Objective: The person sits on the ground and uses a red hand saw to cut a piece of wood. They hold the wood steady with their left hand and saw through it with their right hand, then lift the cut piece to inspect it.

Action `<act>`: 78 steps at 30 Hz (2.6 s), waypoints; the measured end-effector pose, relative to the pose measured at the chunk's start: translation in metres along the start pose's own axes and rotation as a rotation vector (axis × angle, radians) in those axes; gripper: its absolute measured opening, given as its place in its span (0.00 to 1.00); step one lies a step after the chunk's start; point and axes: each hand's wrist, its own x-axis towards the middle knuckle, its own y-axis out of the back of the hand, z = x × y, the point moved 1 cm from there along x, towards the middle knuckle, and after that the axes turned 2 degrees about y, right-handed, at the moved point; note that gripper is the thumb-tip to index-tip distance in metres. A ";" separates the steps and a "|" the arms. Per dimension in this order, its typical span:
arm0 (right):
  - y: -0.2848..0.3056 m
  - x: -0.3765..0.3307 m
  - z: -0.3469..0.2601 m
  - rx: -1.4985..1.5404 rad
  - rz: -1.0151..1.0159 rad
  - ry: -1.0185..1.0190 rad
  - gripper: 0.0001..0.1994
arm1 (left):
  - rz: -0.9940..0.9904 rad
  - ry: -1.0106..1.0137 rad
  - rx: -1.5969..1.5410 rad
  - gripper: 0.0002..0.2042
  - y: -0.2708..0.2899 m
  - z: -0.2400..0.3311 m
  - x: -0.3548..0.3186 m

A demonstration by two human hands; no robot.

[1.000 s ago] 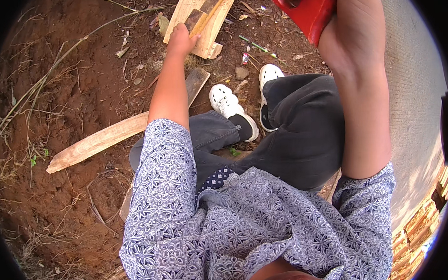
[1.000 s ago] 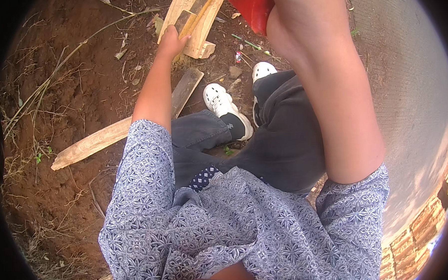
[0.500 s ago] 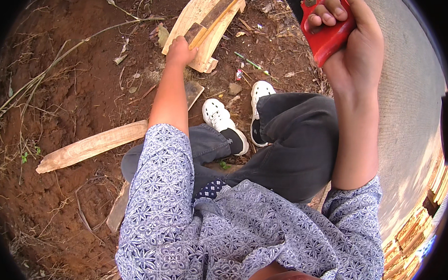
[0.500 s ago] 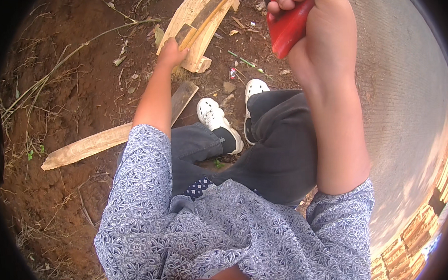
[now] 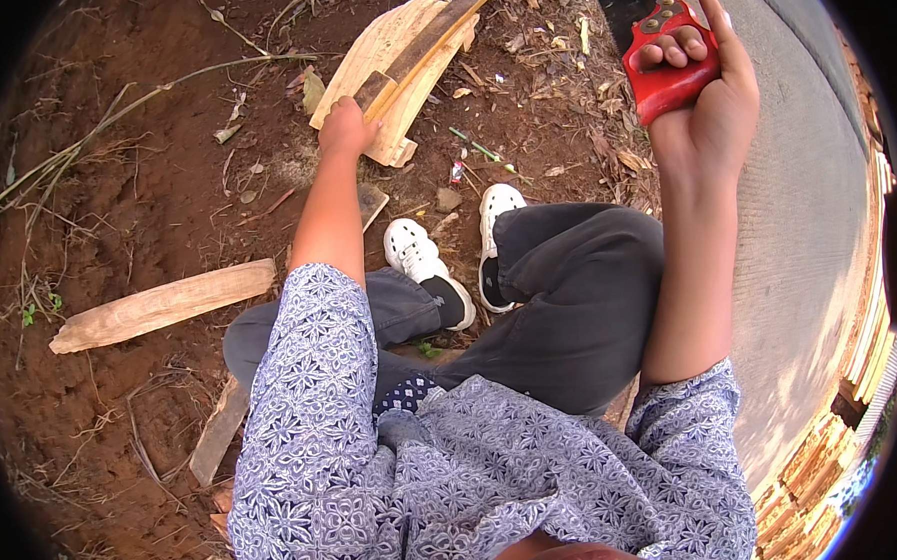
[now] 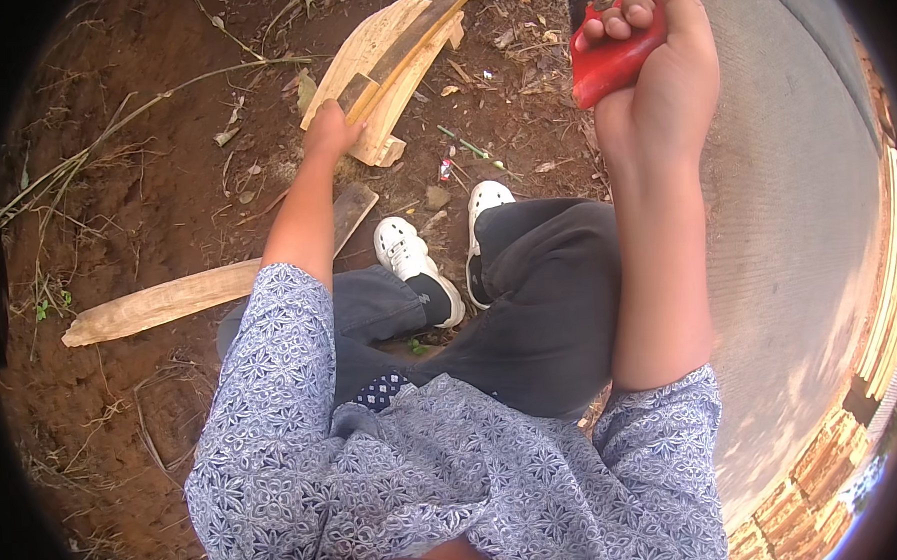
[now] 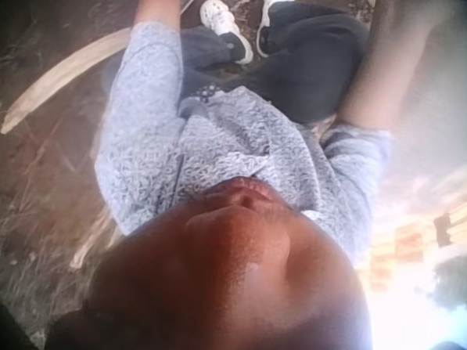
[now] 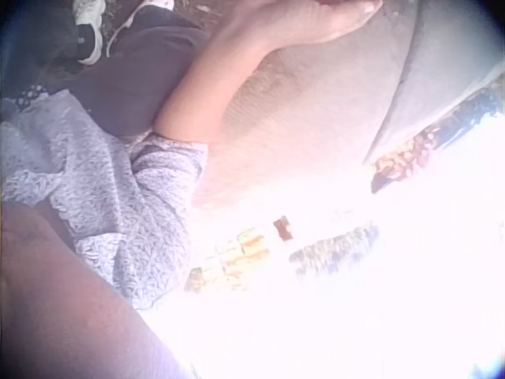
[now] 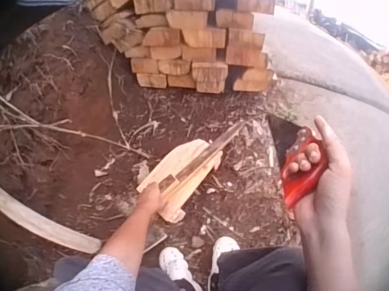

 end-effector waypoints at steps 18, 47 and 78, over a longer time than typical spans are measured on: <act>-0.068 -0.037 -0.003 0.104 -0.004 -0.298 0.17 | -0.163 -0.089 -0.174 0.36 -0.005 -0.070 0.005; -0.065 -0.035 -0.005 0.018 -0.123 -0.242 0.13 | -1.086 -0.031 -1.737 0.25 -0.062 -0.071 -0.015; -0.065 -0.040 0.026 -0.098 -0.307 -0.300 0.13 | 0.122 -0.097 0.023 0.27 -0.022 -0.105 -0.075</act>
